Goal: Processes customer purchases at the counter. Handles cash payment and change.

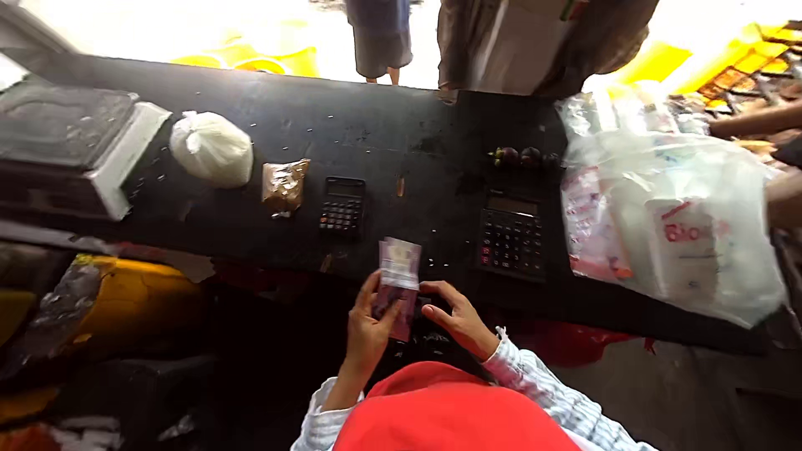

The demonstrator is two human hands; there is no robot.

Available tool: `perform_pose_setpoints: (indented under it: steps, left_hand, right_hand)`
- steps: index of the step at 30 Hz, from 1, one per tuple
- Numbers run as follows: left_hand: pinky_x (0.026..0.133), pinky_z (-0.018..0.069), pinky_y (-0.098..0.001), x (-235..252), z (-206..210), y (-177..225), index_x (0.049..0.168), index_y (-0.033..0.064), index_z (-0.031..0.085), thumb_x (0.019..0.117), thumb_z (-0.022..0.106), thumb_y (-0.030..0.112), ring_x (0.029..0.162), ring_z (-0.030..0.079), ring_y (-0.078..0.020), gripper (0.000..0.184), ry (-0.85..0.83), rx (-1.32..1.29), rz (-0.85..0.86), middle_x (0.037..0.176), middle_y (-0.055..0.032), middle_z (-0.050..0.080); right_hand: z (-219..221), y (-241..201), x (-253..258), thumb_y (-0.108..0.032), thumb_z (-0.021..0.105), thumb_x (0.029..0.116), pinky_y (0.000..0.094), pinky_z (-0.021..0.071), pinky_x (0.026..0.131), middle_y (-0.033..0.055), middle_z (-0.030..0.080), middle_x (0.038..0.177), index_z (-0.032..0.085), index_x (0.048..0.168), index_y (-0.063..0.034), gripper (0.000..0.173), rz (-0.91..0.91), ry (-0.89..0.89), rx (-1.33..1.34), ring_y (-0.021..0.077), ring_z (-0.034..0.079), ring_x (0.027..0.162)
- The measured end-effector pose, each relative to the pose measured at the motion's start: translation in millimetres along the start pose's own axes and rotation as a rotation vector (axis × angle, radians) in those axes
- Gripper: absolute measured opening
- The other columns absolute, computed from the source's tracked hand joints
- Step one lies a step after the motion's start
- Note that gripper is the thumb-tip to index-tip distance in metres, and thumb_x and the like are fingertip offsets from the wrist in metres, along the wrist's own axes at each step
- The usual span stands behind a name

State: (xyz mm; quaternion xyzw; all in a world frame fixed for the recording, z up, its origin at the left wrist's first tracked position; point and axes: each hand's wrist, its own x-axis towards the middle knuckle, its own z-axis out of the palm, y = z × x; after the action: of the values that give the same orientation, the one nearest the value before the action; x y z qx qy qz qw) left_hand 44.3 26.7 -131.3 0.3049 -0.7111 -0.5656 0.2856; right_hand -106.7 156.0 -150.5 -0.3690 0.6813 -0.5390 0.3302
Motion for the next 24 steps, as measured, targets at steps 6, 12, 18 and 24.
perform_pose_setpoints:
  steps: [6,12,18,24]
  left_hand:
    - [0.099,0.0562,-0.0301,-58.9,-48.7,-3.8,0.150,-0.0066,0.041,0.0882,0.075,0.010,0.112,0.069,-0.0110,0.072,0.158,-0.092,-0.200,0.129,-0.0141,0.068]
    - [0.088,0.0569,-0.0201,-114.8,-180.1,-26.6,0.123,-0.0138,0.057,0.0990,0.057,0.019,0.096,0.068,0.0011,0.040,0.755,-0.169,-0.162,0.107,-0.0036,0.072]
    - [0.084,0.0577,-0.0199,-171.7,-351.0,-49.5,0.098,-0.0007,0.067,0.1014,0.052,0.003,0.084,0.068,0.0027,0.017,1.367,-0.120,-0.198,0.085,0.0073,0.072]
    - [0.100,0.0542,-0.0279,-170.1,-493.1,-74.6,0.153,-0.0137,0.022,0.0924,0.061,0.003,0.118,0.064,-0.0127,0.073,1.153,-0.011,-0.232,0.143,-0.0243,0.053]
  right_hand:
    - [116.7,-41.1,32.9,-0.003,0.053,0.1008,0.0264,0.0623,0.077,0.0017,0.076,0.086,0.065,0.106,-0.0021,0.013,0.247,-0.108,0.707,0.0078,0.073,0.078]
    - [270.0,-78.2,67.0,-0.009,0.059,0.0998,0.0233,0.0591,0.073,-0.0051,0.072,0.080,0.070,0.097,-0.0031,0.014,0.117,-0.938,0.335,0.0008,0.068,0.074]
    - [481.0,-119.8,52.3,-0.015,0.062,0.0999,0.0237,0.0568,0.069,-0.0033,0.069,0.076,0.069,0.096,-0.0009,0.016,0.148,-1.386,0.210,0.0008,0.065,0.069]
    - [621.7,-140.9,73.6,-0.014,0.045,0.1066,0.0213,0.0556,0.074,-0.0048,0.067,0.078,0.069,0.097,-0.0012,0.028,0.100,-1.195,0.272,-0.0018,0.064,0.074]
